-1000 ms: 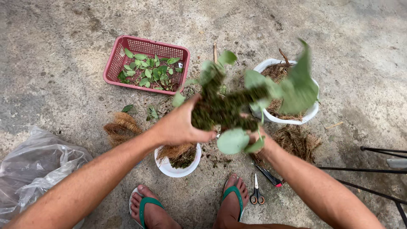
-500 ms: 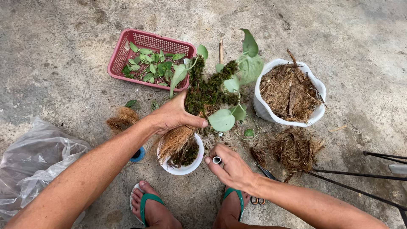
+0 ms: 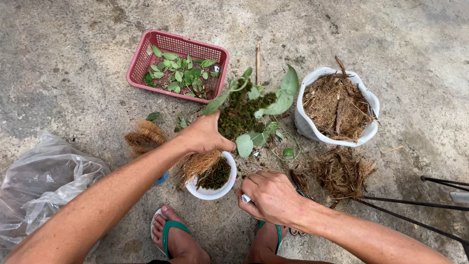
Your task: The person attaches a plant to a coconut husk by hand, wrapping it with moss and securing it with black thread. They then spray the mounted plant with water and carry it to a nursery area.
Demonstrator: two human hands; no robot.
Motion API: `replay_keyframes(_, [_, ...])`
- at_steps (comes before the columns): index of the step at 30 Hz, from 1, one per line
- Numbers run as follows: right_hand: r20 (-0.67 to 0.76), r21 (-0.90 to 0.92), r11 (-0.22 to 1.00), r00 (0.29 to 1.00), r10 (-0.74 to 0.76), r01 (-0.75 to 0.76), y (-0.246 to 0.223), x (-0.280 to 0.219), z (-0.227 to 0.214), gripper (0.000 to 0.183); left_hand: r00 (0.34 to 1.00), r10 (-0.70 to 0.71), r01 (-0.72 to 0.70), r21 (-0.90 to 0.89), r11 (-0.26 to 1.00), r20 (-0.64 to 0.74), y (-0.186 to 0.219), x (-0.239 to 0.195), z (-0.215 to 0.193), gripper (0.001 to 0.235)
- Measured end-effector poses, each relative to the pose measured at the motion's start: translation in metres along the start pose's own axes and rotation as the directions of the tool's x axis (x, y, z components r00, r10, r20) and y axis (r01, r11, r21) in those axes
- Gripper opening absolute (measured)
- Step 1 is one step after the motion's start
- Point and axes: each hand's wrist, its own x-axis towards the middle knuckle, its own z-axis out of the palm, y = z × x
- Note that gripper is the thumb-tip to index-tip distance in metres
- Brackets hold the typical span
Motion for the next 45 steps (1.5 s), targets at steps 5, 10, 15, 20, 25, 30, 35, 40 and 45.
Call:
replay_keyframes(5, [0.005,-0.080,0.994,0.997,-0.079,0.079,-0.016,0.006,-0.020,0.024,0.999,-0.005,0.010,0.141,0.990,-0.039,0.022,-0.017,0.006,0.091])
replay_keyframes(10, [0.011,-0.063,0.997,0.999,-0.038,0.039,-0.022,0.012,-0.042,0.025,0.999,-0.032,0.036,0.274,0.961,-0.017,0.028,-0.027,0.017,0.079])
replay_keyframes(15, [0.045,-0.035,0.995,0.995,0.091,-0.090,-0.015,0.016,-0.076,0.022,0.974,0.202,-0.145,0.402,0.904,-0.103,0.013,-0.024,0.039,0.058])
replay_keyframes(20, [0.163,-0.037,0.990,0.977,0.138,-0.134,-0.006,0.036,-0.086,0.018,0.894,0.447,-0.251,0.794,0.554,-0.030,0.011,-0.023,0.071,0.039])
replay_keyframes(25, [0.177,0.098,0.993,0.983,0.047,-0.065,0.024,0.047,-0.090,0.025,0.797,0.576,-0.284,0.954,0.094,0.181,0.016,-0.038,0.083,0.032])
replay_keyframes(30, [0.347,0.379,0.819,0.887,0.305,-0.431,0.087,0.046,-0.098,0.020,0.636,0.756,-0.365,0.924,0.112,0.159,0.024,-0.043,0.068,0.023])
replay_keyframes(35, [0.347,0.612,0.611,0.865,0.363,-0.502,0.123,0.020,-0.097,0.031,0.492,0.844,-0.537,0.838,0.098,0.216,0.028,-0.043,0.048,0.021])
replay_keyframes(40, [0.340,0.640,0.593,0.872,0.352,-0.489,0.131,0.007,-0.082,0.033,0.348,0.902,-0.617,0.786,0.015,0.255,0.032,-0.046,0.039,0.027])
replay_keyframes(45, [0.321,0.688,0.533,0.865,0.386,-0.493,0.131,0.008,-0.080,0.034,0.353,0.898,-0.657,0.753,0.039,0.262,0.036,-0.049,0.032,0.028])
